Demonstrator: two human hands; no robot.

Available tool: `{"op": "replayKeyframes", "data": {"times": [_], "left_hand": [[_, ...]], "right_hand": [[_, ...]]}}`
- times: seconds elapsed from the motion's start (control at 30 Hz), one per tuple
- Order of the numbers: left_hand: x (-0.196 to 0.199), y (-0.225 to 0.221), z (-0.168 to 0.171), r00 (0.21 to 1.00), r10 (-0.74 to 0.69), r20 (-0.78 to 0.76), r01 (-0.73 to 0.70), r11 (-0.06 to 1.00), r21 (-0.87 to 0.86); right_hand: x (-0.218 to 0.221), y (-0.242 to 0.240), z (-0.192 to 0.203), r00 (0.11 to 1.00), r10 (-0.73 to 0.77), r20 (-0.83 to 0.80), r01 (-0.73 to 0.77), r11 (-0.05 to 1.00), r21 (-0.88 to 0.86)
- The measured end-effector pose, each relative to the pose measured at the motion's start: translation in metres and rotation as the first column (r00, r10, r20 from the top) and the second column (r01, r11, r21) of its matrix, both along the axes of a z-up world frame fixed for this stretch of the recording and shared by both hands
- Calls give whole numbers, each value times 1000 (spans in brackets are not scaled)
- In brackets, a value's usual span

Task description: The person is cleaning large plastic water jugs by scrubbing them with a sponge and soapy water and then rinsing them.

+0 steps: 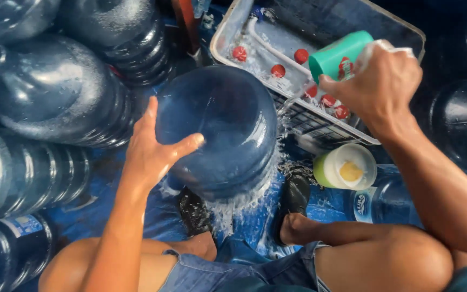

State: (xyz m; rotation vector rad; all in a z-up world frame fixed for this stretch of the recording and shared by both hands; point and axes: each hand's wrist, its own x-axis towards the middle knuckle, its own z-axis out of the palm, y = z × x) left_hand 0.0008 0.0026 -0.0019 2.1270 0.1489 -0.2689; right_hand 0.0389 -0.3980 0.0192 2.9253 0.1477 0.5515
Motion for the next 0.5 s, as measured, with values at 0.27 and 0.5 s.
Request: {"op": "replayKeyframes", "data": {"times": [0.27, 0.5], "left_hand": [[-1, 0, 28, 974, 9, -227, 39, 977, 208], [3, -18, 33, 924, 8, -382, 125, 938, 322]], "right_hand": [[63, -21, -126, 889, -333, -314, 425, 855, 298], [121, -25, -238, 686, -404, -606, 639, 733, 235]]}}
